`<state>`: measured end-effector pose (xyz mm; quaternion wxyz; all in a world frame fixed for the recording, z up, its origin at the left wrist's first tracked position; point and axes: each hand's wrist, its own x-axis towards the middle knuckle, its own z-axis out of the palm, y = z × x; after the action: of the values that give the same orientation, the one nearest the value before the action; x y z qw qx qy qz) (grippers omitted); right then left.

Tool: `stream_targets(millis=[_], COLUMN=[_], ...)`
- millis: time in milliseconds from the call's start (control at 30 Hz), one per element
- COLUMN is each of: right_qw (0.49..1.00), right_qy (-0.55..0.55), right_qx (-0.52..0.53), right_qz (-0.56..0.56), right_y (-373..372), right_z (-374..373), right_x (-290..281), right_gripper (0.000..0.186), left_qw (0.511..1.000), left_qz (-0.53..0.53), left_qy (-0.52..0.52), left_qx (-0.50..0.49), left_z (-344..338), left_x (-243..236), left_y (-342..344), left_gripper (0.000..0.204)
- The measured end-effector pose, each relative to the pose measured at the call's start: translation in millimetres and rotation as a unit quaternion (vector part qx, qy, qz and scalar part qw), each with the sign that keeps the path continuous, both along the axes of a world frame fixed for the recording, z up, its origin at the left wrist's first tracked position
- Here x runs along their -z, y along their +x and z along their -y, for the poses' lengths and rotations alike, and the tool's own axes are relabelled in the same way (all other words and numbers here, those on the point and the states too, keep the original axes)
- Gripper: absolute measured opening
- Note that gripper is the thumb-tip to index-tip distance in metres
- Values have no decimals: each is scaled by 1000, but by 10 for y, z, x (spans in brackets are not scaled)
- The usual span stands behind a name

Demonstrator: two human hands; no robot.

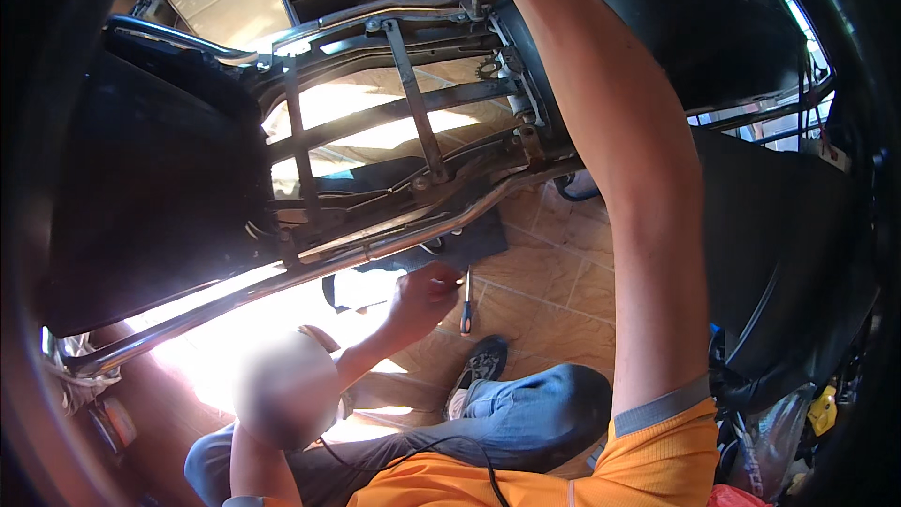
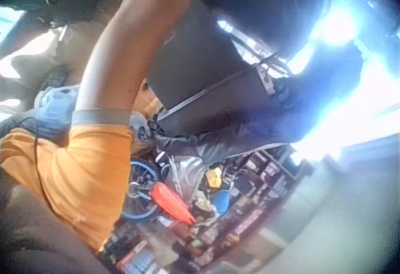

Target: The person removes and reattaches a motorcycle side panel using a screwdriver. They unscrew fasteners, detach the panel, then reposition and secure it back in place.

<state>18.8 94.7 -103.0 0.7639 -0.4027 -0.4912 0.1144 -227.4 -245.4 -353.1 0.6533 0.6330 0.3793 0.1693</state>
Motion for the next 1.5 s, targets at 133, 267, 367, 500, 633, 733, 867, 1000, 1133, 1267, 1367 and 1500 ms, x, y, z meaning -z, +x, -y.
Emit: stream_targets(millis=[133, 267, 367, 500, 633, 733, 867, 1000, 1133, 1267, 1367, 1500], right_qw=[995, 982, 916, 999, 996, 995, 948, 978, 994, 986, 991, 952], right_qy=[-40, -120, -268, -25, 57, -32, -228, -143, 63, 64, -112, -234], right_qx=[-29, -140, -298, -39, -10, -91, -202, -140, 56, 75, -68, -192], right_qz=[83, 45, -18, -1, 72, -9, -90, -58, 70, 132, -14, -38], right_y=[67, 205, 217, 20, 29, 165, 276, 156, 15, 154, 254, 178], right_z=[47, 86, 68, 22, 92, 135, 131, 113, 67, 84, 115, 147], right_x=[92, -184, -314, -88, 49, -102, -384, -271, 44, 33, -175, -308], right_gripper=[42, 50, 43, 29, 35, 40, 38, 27, 40, 49, 38, 38], left_qw=[995, 965, 959, 944, 948, 907, 883, 918, 936, 945, 949, 951], left_qz=[-29, -98, -135, -187, -219, -118, -95, -110, -127, -147, -160, -174], left_qy=[78, 235, 245, 265, 216, 386, 442, 361, 302, 259, 233, 210], left_qx=[-48, -52, -42, -58, -79, -121, -123, -123, -125, -132, -138, -143], left_z=[-31, -68, -75, -53, -70, -149, -209, -107, 97, 264, 378, 500], left_x=[381, 728, 1010, 1375, 1627, 1707, 1626, 1420, 1222, 1089, 1016, 969], left_y=[-207, -302, -327, -329, -289, -225, -193, -329, -617, -922, -1115, -1308], left_gripper=[11, 11, 14, 19, 23, 21, 19, 20, 20, 20, 20, 21])
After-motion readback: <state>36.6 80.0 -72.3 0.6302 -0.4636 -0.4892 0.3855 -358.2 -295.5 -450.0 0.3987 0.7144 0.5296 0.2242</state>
